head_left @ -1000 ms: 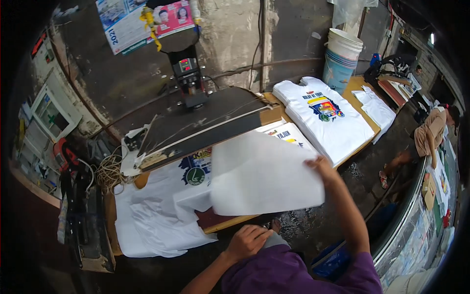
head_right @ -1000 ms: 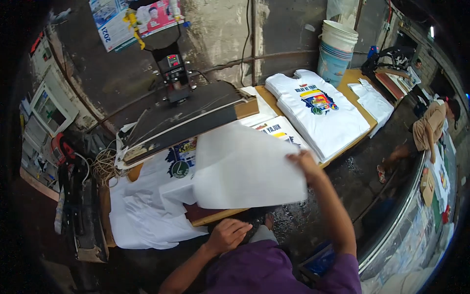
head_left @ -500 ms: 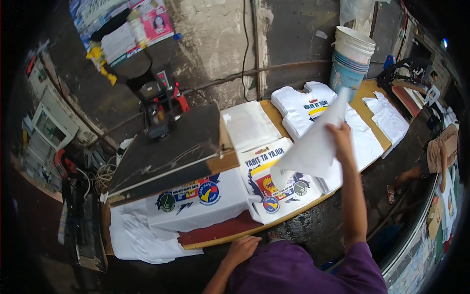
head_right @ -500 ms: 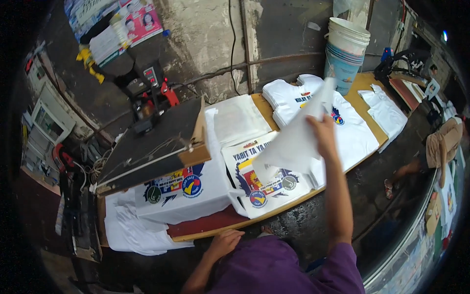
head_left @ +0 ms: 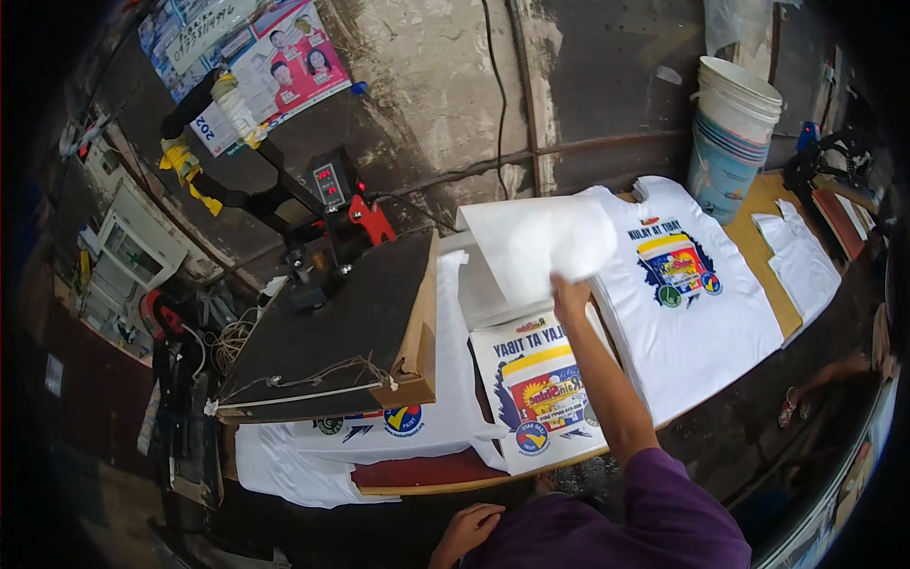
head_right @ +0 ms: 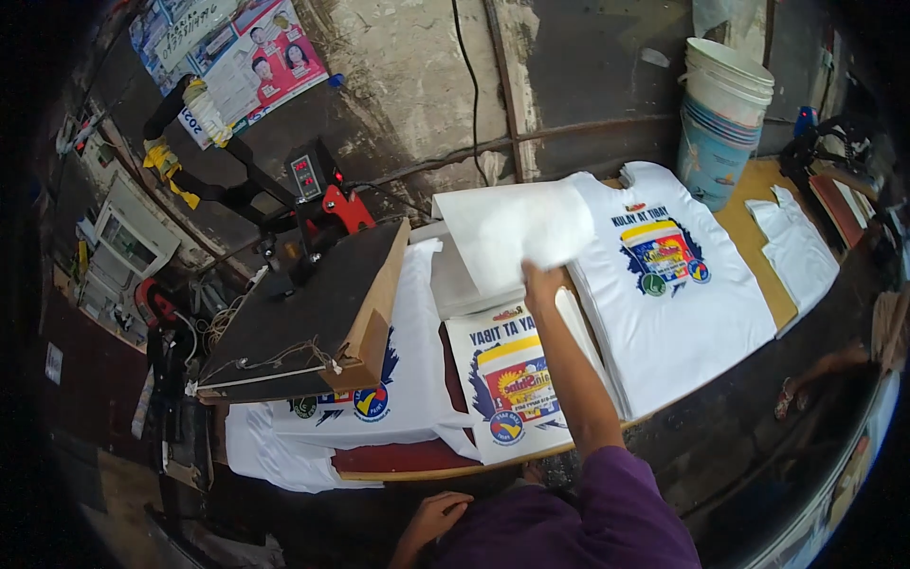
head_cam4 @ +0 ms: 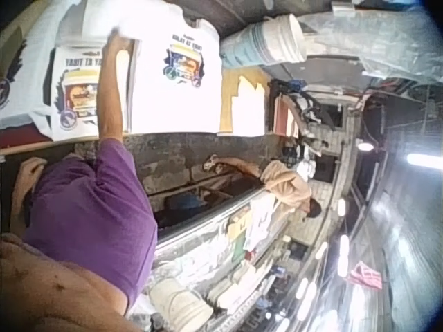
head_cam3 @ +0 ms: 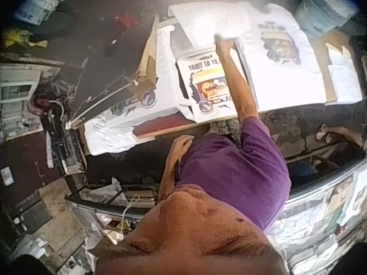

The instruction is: Operating a heat press to transfer designs onto white t-shirts in a workshop setting.

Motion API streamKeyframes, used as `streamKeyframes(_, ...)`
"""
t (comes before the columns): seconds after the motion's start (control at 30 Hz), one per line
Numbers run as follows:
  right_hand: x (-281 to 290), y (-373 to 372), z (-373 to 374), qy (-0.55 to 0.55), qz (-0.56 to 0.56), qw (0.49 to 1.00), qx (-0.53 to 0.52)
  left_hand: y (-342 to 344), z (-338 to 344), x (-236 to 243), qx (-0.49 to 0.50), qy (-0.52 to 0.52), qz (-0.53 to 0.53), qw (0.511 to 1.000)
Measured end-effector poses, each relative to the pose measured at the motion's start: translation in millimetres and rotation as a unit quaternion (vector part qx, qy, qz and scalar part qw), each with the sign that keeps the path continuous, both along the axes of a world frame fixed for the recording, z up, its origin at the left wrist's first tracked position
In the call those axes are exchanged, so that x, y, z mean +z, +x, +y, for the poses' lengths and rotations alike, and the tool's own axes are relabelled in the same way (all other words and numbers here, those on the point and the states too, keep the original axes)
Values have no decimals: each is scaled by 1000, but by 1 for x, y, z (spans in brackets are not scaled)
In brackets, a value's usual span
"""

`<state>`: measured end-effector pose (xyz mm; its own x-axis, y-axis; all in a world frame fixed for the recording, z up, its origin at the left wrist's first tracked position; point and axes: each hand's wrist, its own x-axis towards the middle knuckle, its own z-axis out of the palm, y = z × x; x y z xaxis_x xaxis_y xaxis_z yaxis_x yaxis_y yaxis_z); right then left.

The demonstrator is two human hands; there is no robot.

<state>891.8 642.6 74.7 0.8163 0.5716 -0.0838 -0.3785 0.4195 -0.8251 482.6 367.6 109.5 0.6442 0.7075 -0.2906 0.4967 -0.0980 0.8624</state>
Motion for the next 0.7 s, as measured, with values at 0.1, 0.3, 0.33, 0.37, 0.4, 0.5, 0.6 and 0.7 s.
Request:
streamKeyframes(0.1, -83, -23, -1, -131, 55, 990, -4, 2, 0, -4, -25, 46, -3, 999)
streamKeyframes(0.3, -141, -55, 21, -309, 6, 951, 9, 30, 6, 25, 17, 33, -15, 999)
streamKeyframes(0.33, -138, -68, 29, -328, 2, 945, 0, 29, 4, 24, 25, 34, -8, 999)
streamKeyframes(0.37, -136, -81, 34, -327, 5, 945, 9, 27, 1, 22, 37, 33, -10, 999)
streamKeyframes(0.4, -133, -96, 41, -331, 40, 943, 2, 24, -2, 20, 50, 31, -13, 998)
streamKeyframes(0.5, -150, -77, 60, -387, 23, 919, -68, 28, -3, 13, 3, 28, 12, 1000)
streamKeyframes(0.6, -129, -109, 66, -196, 201, 933, 226, 3, -13, -1, 71, -31, 15, 997)
streamKeyframes(0.7, -103, -140, 34, -205, 109, 924, 305, -45, -14, -33, 173, 62, 18, 983)
